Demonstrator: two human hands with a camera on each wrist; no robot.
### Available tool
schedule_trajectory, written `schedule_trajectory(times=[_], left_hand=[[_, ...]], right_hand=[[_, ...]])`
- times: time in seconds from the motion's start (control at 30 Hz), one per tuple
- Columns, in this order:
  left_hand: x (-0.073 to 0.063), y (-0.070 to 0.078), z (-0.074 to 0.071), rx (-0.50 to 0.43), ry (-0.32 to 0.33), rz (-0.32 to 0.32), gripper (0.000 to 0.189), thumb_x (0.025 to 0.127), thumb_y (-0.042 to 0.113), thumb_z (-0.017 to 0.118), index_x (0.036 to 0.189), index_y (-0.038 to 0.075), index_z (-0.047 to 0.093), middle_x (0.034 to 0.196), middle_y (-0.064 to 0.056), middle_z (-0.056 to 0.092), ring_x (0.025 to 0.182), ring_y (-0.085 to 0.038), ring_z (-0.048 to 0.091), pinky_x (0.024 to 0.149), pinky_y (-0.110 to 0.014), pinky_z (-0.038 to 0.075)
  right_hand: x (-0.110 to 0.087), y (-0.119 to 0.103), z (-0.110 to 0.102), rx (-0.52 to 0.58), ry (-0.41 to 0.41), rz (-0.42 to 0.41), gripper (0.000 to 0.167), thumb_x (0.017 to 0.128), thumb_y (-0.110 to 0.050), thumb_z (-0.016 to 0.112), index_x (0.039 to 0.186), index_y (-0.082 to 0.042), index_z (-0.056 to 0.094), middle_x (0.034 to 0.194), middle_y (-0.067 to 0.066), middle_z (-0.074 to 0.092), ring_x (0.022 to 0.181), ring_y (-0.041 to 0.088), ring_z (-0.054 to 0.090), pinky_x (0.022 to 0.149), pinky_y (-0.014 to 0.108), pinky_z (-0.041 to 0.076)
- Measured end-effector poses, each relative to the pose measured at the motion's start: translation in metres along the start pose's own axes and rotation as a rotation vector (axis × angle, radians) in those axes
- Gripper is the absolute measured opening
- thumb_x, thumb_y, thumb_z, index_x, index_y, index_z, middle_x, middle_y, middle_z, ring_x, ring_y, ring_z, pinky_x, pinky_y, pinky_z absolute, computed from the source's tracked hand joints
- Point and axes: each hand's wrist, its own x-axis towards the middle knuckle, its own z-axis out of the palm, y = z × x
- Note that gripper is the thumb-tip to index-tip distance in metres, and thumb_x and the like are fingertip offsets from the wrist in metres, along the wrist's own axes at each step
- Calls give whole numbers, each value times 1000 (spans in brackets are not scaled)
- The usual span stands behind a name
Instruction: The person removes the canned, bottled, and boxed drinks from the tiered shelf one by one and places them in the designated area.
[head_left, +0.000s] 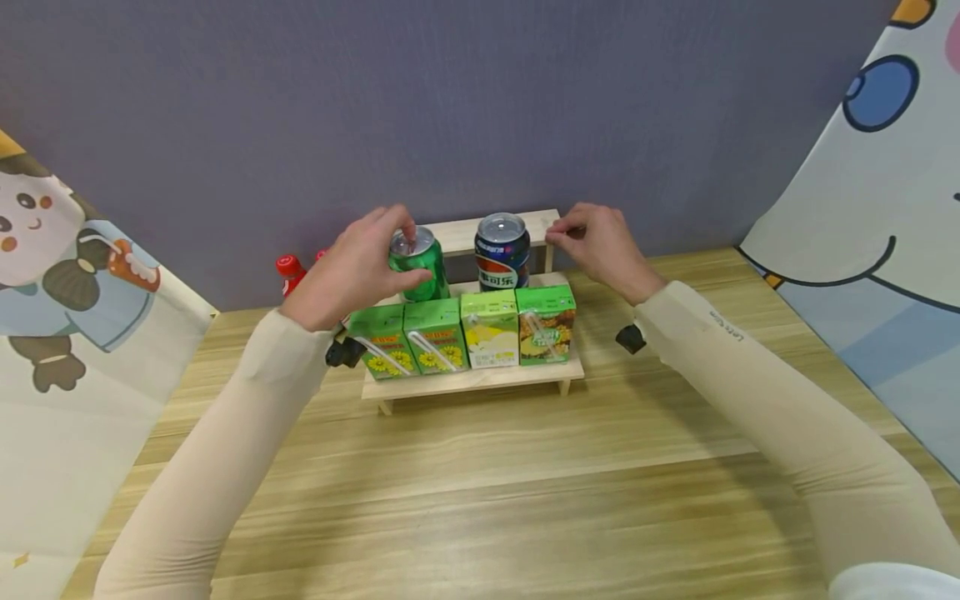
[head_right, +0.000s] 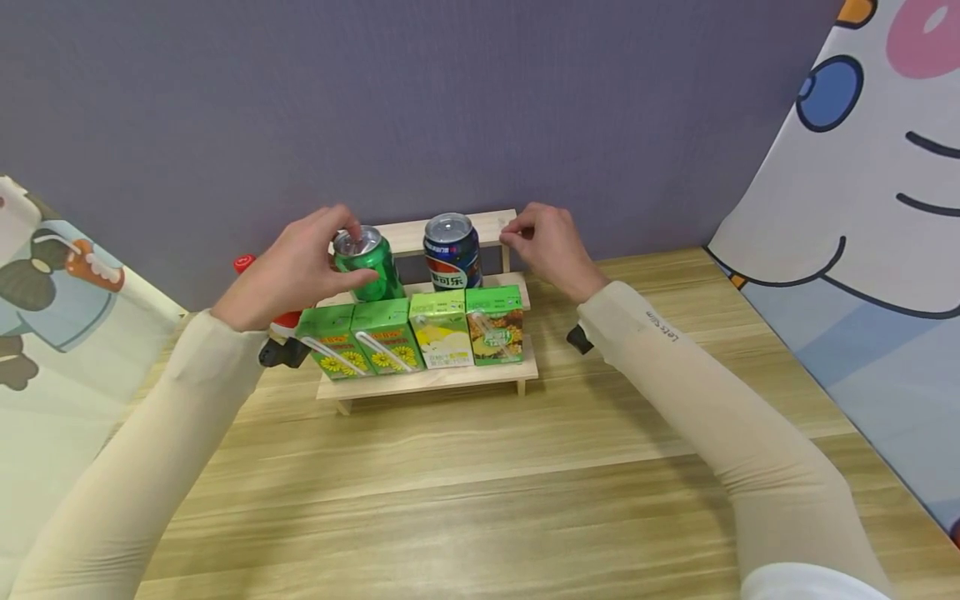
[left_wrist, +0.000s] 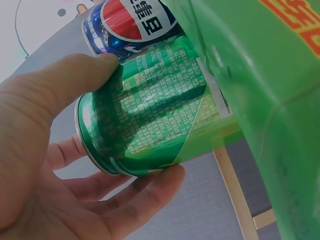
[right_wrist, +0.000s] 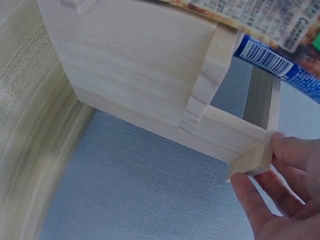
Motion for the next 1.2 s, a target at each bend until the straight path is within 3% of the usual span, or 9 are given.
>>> schedule_trajectory(times=[0.27, 0.53, 0.87, 1.2], left_hand=[[-2, 0, 2, 17, 44, 0, 42, 80, 30, 76, 108, 11, 50, 101, -1, 53, 85, -21, 50, 74, -37, 45], [-10, -4, 1, -6, 135, 6, 41, 79, 27, 77, 105, 9, 52, 97, -1, 54, 83, -20, 49, 71, -34, 44], [-20, -7, -20, -28, 289, 74, 39, 78, 25, 76, 104, 5, 54, 98, -4, 54, 80, -21, 50, 68, -32, 43], [-36, -13, -47, -60, 405, 20, 40, 78, 26, 77, 105, 8, 54, 104, 0, 56, 82, -16, 62, 71, -27, 52]], right_hand=[[0, -1, 0, 3, -1, 6, 17, 88, -18, 68, 96, -4, 73, 91, 4, 62, 80, 17, 58, 72, 31, 49], [0, -2, 2, 10, -5, 0, 16, 88, -18, 68, 95, -4, 73, 91, 4, 62, 80, 17, 58, 71, 30, 49], [1, -1, 2, 4, -9, 8, 17, 89, -20, 67, 96, -5, 73, 90, 2, 62, 80, 16, 58, 71, 30, 49], [1, 3, 0, -3, -7, 3, 16, 89, -18, 67, 95, -5, 73, 91, 3, 62, 80, 16, 58, 72, 31, 49]])
